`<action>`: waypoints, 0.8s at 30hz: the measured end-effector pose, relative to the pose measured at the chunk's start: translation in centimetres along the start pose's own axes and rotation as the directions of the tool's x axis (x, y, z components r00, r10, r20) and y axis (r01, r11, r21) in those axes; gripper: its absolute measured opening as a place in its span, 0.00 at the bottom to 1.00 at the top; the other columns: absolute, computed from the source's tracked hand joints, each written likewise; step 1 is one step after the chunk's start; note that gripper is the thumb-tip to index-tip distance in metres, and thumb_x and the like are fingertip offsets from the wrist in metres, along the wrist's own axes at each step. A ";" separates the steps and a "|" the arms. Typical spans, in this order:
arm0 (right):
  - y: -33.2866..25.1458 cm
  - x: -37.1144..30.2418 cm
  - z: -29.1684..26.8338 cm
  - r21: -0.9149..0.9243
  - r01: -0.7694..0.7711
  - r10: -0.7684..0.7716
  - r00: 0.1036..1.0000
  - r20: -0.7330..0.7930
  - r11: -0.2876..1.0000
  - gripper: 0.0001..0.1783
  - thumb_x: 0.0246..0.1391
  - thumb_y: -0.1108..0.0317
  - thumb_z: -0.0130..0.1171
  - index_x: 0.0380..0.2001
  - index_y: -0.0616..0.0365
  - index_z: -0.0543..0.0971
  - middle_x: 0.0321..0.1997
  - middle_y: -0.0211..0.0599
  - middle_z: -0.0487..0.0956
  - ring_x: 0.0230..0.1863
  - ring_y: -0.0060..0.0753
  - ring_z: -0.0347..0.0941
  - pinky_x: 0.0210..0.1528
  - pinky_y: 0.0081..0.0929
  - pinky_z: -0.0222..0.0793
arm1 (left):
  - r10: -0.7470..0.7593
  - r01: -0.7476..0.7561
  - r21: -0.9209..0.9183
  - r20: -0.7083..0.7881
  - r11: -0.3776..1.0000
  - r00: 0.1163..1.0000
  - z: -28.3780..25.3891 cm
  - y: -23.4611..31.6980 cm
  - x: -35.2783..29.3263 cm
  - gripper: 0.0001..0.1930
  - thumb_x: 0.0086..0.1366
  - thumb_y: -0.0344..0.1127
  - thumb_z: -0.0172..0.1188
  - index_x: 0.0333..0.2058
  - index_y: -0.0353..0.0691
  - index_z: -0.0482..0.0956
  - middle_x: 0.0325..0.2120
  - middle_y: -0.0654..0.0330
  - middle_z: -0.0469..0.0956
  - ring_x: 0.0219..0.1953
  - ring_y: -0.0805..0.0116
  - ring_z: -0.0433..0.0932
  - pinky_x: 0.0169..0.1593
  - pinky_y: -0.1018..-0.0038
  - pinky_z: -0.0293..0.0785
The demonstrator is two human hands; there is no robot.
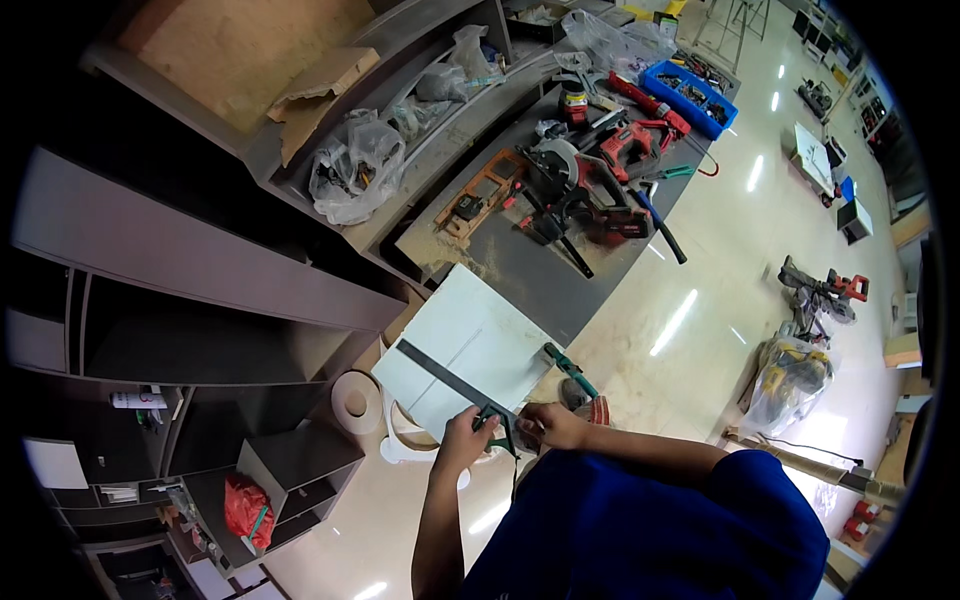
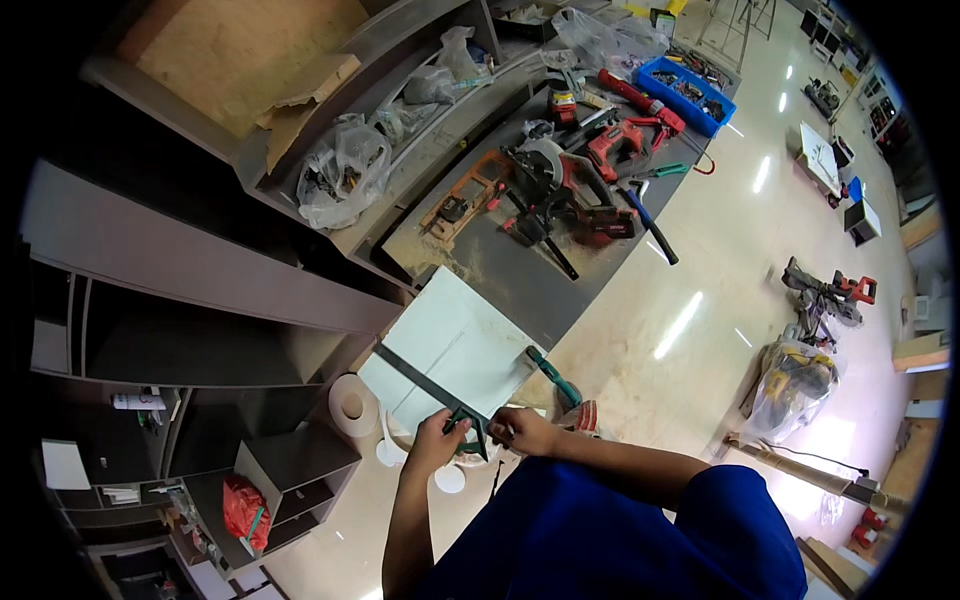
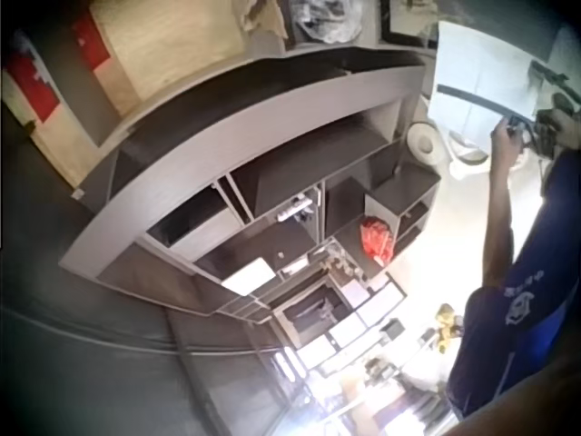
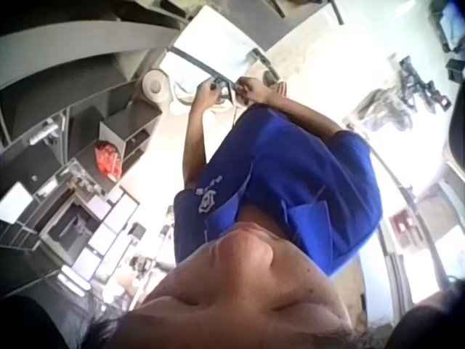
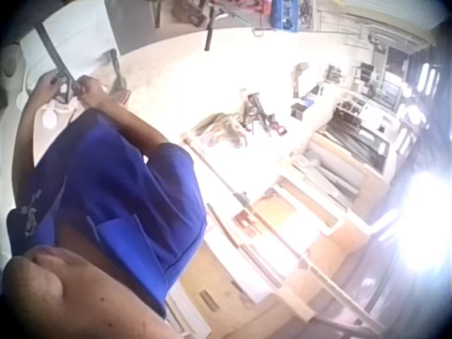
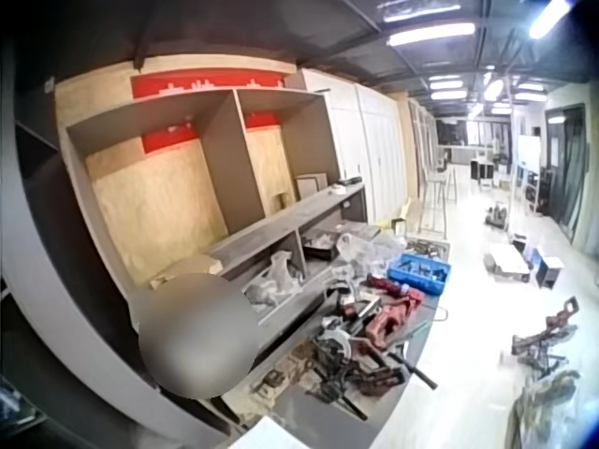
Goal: The person measures and marks a white board with a ruler and pencil, then uses a jigsaw to cut along the marked line. The board is clamped to a workbench during cutting.
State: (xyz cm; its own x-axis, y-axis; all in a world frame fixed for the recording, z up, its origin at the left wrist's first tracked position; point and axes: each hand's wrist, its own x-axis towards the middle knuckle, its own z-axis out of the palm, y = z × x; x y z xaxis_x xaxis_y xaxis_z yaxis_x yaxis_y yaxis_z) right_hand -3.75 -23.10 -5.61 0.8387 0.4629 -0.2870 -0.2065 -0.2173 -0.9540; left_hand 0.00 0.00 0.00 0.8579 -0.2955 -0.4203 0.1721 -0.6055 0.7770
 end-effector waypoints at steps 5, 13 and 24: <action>6.1 -0.7 -1.0 0.002 0.001 0.000 0.995 -0.103 1.000 0.16 0.53 0.72 0.58 0.46 0.65 0.77 0.31 0.44 0.82 0.30 0.38 0.79 0.35 0.34 0.73 | -0.296 0.282 0.124 0.106 0.951 0.949 1.2 -2.4 5.6 0.21 0.64 0.50 0.64 0.35 0.33 0.80 0.23 0.49 0.81 0.28 0.51 0.83 0.34 0.60 0.77; 8.2 -4.3 -0.5 0.090 -0.089 0.099 0.989 -0.112 0.992 0.21 0.62 0.65 0.61 0.54 0.65 0.73 0.38 0.40 0.83 0.36 0.30 0.80 0.39 0.29 0.75 | -0.096 0.090 0.176 0.027 0.980 0.995 5.4 -5.5 5.4 0.20 0.60 0.49 0.68 0.34 0.33 0.82 0.31 0.44 0.83 0.35 0.44 0.83 0.38 0.59 0.77; 4.3 -0.8 0.9 0.241 -0.127 0.081 0.978 0.190 0.962 0.15 0.72 0.60 0.48 0.38 0.60 0.76 0.27 0.32 0.80 0.27 0.24 0.76 0.31 0.27 0.73 | -0.080 0.077 0.035 0.078 0.996 0.994 3.1 -2.1 -1.5 0.18 0.62 0.44 0.68 0.38 0.34 0.78 0.22 0.52 0.80 0.24 0.61 0.81 0.30 0.66 0.74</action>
State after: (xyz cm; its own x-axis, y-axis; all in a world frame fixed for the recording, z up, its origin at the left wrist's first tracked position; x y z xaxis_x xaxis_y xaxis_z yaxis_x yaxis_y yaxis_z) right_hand -5.76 -23.67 -9.50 0.7080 0.5988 -0.3745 -0.4263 -0.0603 -0.9025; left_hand -3.11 -0.56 -2.44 0.8011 -0.3032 -0.5160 0.2207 -0.6517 0.7256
